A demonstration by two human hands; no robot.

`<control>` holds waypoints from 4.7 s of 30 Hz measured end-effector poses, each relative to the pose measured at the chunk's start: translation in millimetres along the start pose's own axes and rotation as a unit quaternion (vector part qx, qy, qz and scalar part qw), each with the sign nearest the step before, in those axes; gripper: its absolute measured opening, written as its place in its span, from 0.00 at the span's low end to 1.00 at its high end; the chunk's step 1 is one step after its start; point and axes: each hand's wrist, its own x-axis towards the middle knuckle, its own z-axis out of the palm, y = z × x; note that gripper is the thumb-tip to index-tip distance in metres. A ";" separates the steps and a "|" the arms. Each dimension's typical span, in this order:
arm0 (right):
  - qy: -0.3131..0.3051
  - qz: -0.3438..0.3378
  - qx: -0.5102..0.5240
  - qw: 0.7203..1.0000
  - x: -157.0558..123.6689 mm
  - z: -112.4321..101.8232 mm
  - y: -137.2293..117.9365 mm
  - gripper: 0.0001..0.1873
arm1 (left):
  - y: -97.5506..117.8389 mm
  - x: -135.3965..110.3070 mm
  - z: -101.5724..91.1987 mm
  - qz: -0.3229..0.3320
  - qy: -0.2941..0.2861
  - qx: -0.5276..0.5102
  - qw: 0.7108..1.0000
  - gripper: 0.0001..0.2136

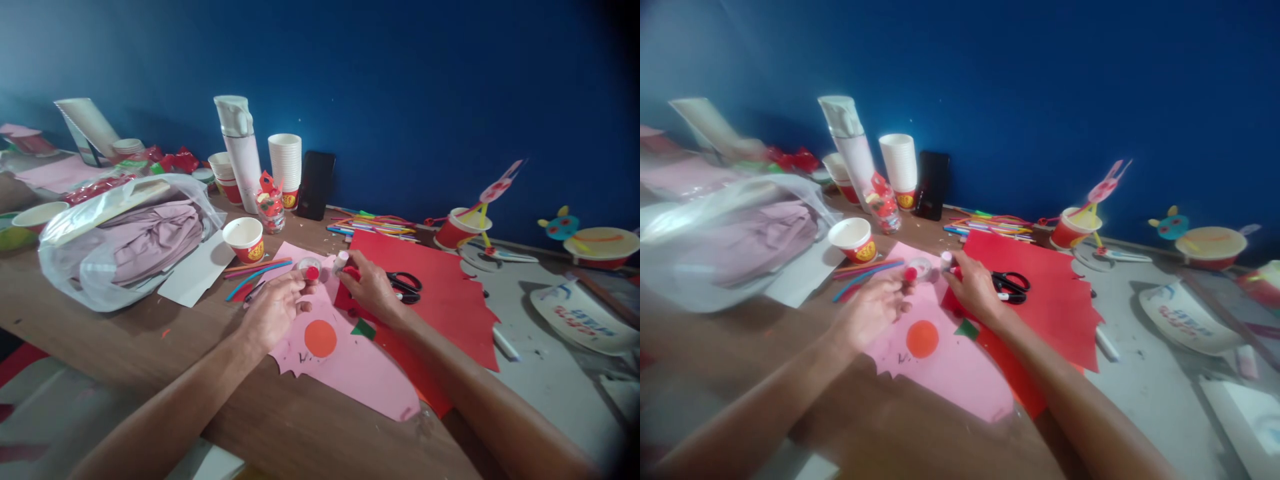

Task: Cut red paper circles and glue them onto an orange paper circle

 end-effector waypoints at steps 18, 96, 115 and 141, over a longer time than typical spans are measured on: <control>0.111 -0.204 -0.096 0.968 -1.5 -25.3 -14.0 0.05 | -0.3 5.0 -3.5 -0.111 -0.006 -0.073 0.991 0.09; -0.081 0.153 0.323 0.930 -19.7 -4.5 -51.1 0.09 | -10.0 0.8 -0.9 0.056 0.010 0.252 0.966 0.06; -0.137 0.019 0.097 0.986 -18.4 -23.7 -56.5 0.09 | -12.0 1.9 -0.9 0.056 0.004 0.256 0.965 0.05; -0.092 0.130 0.341 0.927 -20.4 -0.5 -52.3 0.07 | -12.9 2.1 2.1 0.077 0.045 0.116 0.989 0.04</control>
